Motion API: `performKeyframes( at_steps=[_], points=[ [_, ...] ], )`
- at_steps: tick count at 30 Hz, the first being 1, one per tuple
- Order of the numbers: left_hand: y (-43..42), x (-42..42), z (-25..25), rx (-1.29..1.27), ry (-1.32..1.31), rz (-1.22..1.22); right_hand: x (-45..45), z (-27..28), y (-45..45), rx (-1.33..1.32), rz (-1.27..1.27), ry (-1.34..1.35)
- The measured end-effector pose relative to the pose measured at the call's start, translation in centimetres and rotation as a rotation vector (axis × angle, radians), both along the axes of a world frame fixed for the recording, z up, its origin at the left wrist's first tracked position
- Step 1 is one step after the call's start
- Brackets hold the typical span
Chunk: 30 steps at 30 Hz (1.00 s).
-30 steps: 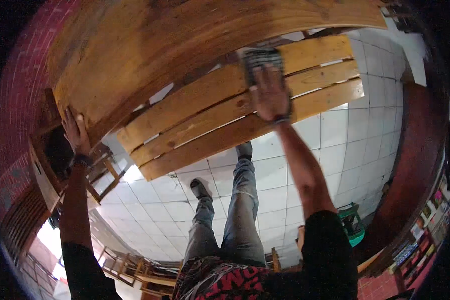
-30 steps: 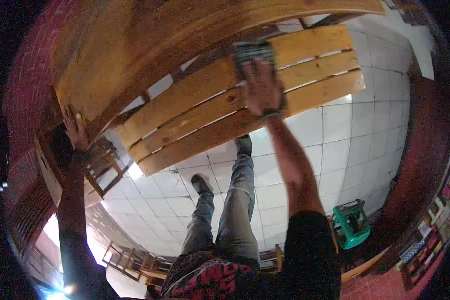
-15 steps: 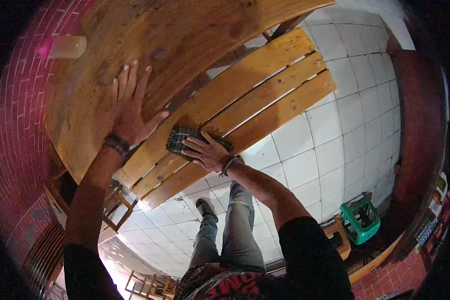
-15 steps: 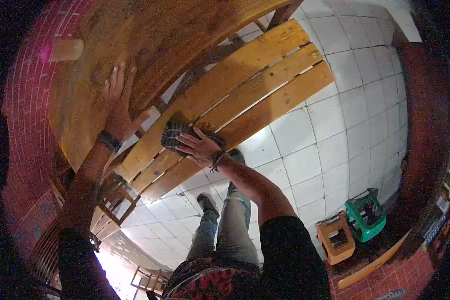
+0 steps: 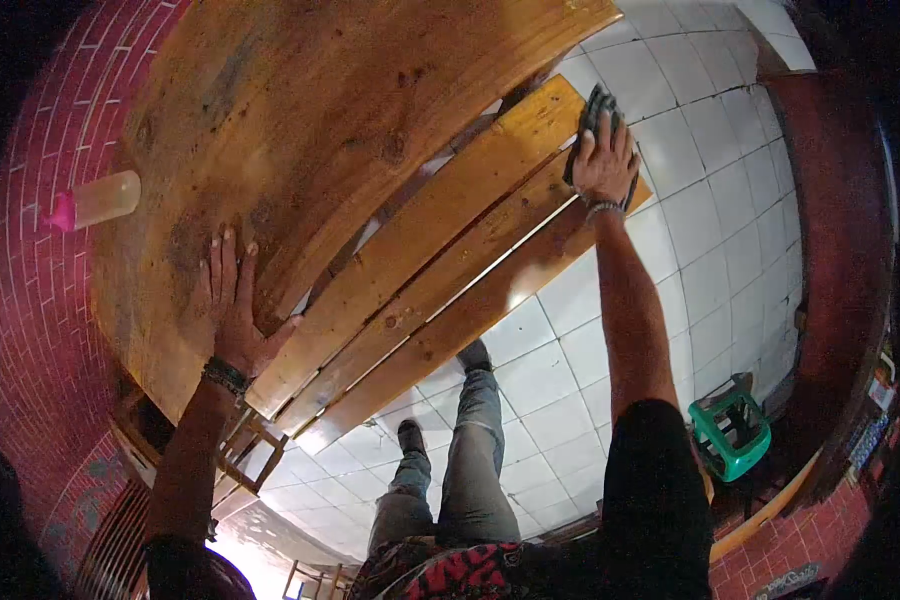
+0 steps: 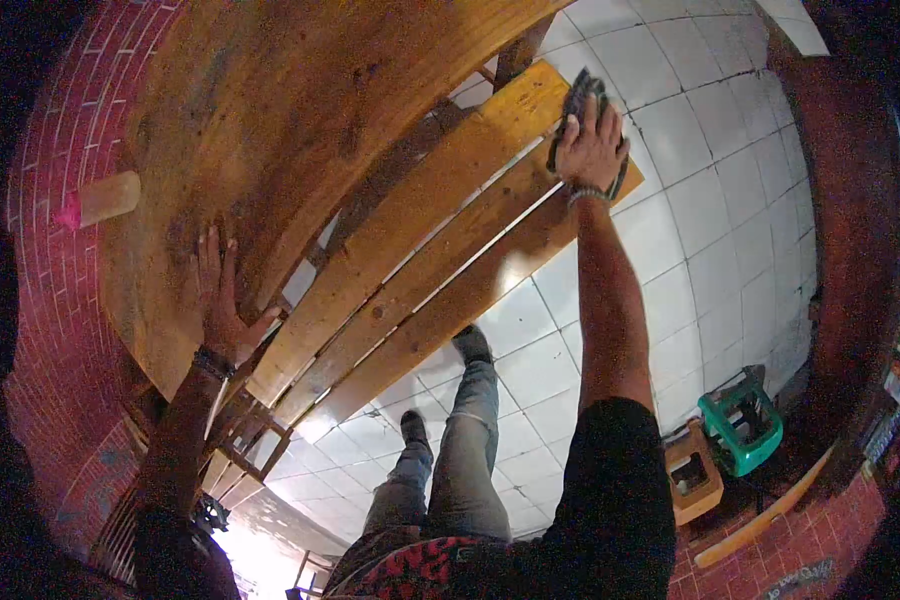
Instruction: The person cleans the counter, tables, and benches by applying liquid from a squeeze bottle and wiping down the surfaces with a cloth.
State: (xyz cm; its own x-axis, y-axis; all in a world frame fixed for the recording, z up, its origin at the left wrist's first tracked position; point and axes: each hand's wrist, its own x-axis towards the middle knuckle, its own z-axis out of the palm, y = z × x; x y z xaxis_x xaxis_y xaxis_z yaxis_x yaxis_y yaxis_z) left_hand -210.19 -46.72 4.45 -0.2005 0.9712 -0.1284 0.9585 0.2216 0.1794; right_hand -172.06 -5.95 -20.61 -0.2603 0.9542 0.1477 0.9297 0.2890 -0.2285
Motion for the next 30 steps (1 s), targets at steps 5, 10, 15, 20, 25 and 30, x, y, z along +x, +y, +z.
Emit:
performKeyframes(
  at_steps=[5,10,15,20,25,30],
  points=[
    [0.1,0.1,0.3,-0.052,0.023,0.017,-0.9,2.3,-12.5,-0.052,-0.13,-0.035],
    [0.0,0.0,-0.3,-0.021,0.021,-0.003,-2.8,4.3,-26.4,-0.327,0.415,-0.006],
    [-0.2,-0.2,-0.2,0.002,0.02,-0.012,-0.1,3.2,-17.3,-0.252,0.701,0.13],
    [-0.2,-0.2,0.0,-0.045,0.028,0.0,-3.6,1.9,-5.9,-0.1,-0.124,-0.101],
    [0.0,-0.2,-0.2,-0.031,0.018,0.009,-10.7,2.5,-13.4,-0.083,0.368,0.081],
    [-0.2,-0.2,-0.9,-0.016,-0.003,0.023,-11.2,3.7,-28.8,-0.351,0.827,0.066]
  ],
)
